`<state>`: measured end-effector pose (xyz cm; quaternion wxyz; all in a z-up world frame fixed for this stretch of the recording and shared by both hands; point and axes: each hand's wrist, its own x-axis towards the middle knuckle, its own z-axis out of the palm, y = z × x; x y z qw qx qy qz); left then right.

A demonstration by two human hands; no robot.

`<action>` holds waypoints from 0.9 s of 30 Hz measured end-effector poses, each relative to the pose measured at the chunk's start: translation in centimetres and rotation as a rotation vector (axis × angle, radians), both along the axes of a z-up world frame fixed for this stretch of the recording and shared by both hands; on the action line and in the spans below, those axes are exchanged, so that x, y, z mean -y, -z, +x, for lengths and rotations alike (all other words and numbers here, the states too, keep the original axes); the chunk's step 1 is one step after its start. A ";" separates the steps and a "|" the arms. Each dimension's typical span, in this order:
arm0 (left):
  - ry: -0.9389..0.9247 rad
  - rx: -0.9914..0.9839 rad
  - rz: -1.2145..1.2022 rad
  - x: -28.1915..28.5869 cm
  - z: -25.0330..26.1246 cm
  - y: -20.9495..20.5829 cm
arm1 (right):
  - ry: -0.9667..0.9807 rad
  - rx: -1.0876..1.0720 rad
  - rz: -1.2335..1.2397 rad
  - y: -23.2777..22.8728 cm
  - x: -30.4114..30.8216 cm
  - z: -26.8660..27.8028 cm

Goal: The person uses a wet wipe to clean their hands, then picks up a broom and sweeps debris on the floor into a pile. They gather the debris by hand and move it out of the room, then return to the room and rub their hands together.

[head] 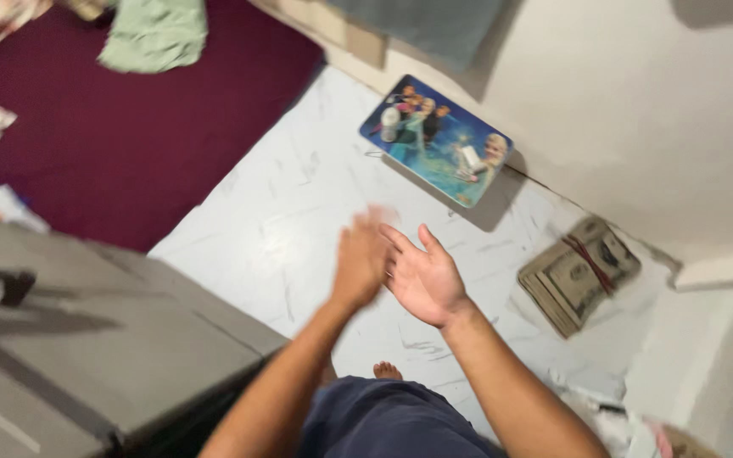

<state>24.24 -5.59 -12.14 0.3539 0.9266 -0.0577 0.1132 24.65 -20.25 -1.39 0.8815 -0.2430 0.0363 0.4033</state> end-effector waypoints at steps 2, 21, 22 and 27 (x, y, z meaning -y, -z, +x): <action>-0.056 -0.236 -0.163 -3.2 2.6 1.6 | 0.000 0.090 -0.033 -1.2 0.9 -0.3; 0.225 -1.121 -1.537 5.4 2.2 -9.3 | 0.722 1.142 -1.388 -0.5 -2.3 -4.4; 0.229 -1.088 -1.565 5.3 2.5 -9.9 | 0.698 1.168 -1.389 -0.9 -2.1 -3.8; 0.112 -0.950 -1.693 3.8 5.3 -11.9 | 0.590 1.255 -1.305 -2.5 -2.7 0.2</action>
